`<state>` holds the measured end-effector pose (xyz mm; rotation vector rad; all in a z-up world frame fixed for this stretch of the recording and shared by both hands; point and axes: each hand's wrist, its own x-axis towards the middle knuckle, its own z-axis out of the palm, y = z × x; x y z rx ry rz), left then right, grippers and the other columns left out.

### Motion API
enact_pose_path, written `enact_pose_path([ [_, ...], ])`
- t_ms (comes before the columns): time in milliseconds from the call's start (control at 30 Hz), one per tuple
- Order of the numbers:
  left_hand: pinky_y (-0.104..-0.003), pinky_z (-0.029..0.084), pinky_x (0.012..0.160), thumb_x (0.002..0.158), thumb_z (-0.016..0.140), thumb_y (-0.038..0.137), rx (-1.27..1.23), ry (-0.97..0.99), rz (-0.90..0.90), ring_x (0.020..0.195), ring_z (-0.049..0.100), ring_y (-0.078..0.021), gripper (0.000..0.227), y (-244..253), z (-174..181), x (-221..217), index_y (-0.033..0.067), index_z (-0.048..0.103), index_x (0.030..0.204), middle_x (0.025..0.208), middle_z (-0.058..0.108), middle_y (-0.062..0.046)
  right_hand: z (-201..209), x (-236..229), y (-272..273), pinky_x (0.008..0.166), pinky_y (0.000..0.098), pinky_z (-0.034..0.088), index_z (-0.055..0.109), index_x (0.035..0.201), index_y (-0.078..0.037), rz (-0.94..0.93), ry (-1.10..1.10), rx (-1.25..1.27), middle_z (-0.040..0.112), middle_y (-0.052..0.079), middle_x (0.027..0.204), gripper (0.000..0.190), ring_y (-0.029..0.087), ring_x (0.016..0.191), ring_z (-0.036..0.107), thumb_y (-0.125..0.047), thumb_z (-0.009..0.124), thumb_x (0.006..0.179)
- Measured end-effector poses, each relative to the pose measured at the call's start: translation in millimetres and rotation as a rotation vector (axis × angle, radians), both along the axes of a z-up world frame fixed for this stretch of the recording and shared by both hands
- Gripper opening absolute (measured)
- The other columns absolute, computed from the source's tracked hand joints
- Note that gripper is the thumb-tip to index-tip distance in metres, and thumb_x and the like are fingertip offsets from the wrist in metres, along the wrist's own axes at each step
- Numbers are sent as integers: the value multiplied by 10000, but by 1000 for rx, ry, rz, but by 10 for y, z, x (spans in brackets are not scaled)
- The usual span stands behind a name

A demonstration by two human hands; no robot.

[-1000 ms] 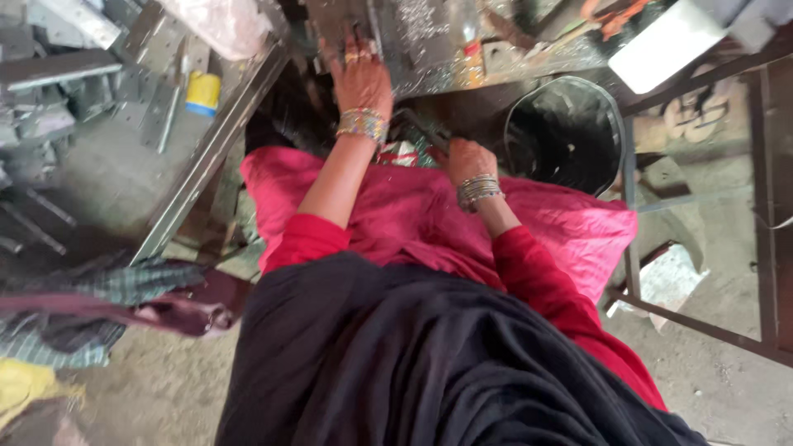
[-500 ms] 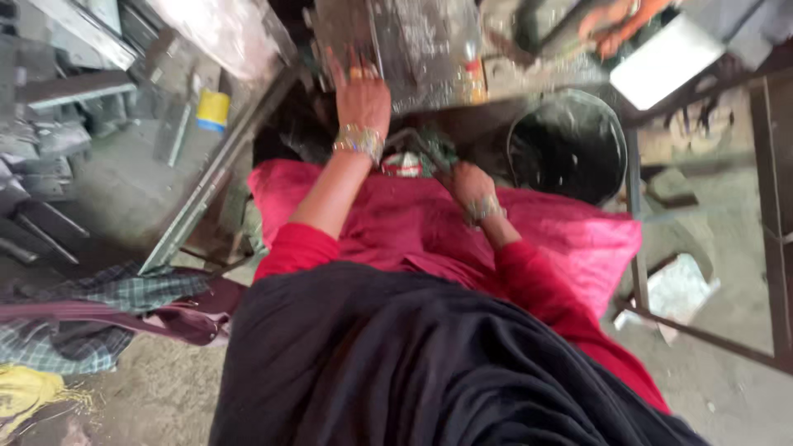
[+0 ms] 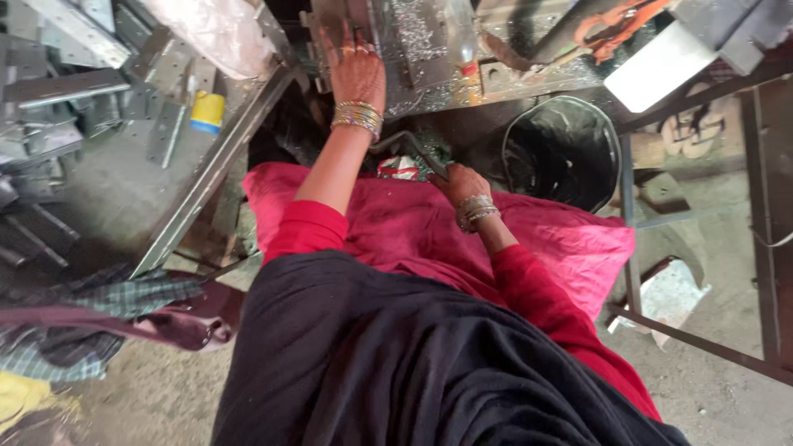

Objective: The person operates a manual metal press to shape small metal pieces. They repeatedly pick up a metal piece, place it into the press, activate the press, and then remove the shaped piece, placing it into a pile.

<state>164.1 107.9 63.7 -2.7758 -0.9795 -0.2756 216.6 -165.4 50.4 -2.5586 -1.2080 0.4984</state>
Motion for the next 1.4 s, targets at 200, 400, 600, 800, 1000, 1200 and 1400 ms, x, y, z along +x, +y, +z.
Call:
enact_pose_path([
  [200,-673,36,1213,1014,545,177,62,6,9,1485,398,-336,285,446,4,323,65,763,1160,1435,621,-146,165,303,208,737,513,580,720,934,-87,32,-118,-178,746,197,916,558,378,859,735,-635,615,938],
  [400,-677,87,1229,1060,514,177,11,-65,31,1263,581,-332,291,629,-130,492,23,747,1145,1190,716,-148,-397,126,-78,759,553,550,693,1013,-89,-27,-4,-139,733,231,918,526,426,883,704,-603,631,917],
  [600,-651,108,1378,1152,412,128,-290,225,81,1323,628,-356,356,487,160,355,12,704,1320,1320,727,-208,-53,192,36,791,519,550,731,993,-109,-16,34,-201,727,207,971,519,416,940,699,-608,628,894],
  [800,-665,85,1252,929,532,162,-102,67,-24,1509,360,-367,398,-248,223,43,1,676,1263,1477,569,-188,1010,96,341,695,530,564,672,1091,-93,46,-375,88,747,191,893,498,400,828,733,-567,532,1034],
  [1000,-620,146,1192,809,569,217,117,-295,-293,1384,462,-352,529,-701,94,-703,28,660,1295,1373,623,-194,1301,73,563,719,522,564,680,1039,-104,-15,-344,68,748,193,881,467,399,816,733,-544,523,1056],
  [1200,-555,285,1233,994,569,211,71,-189,-304,1263,591,-268,322,-369,608,-106,134,673,1289,1207,709,-112,1229,151,478,683,534,553,688,1013,-104,-15,-381,196,745,185,896,400,415,791,720,-477,544,1021],
  [1400,-515,393,1075,1052,494,227,-152,154,24,1268,578,-314,294,-723,639,245,147,747,1178,1260,712,-106,1129,139,492,639,540,547,673,973,-93,-100,-354,137,728,203,804,414,423,762,711,-497,593,1016],
])
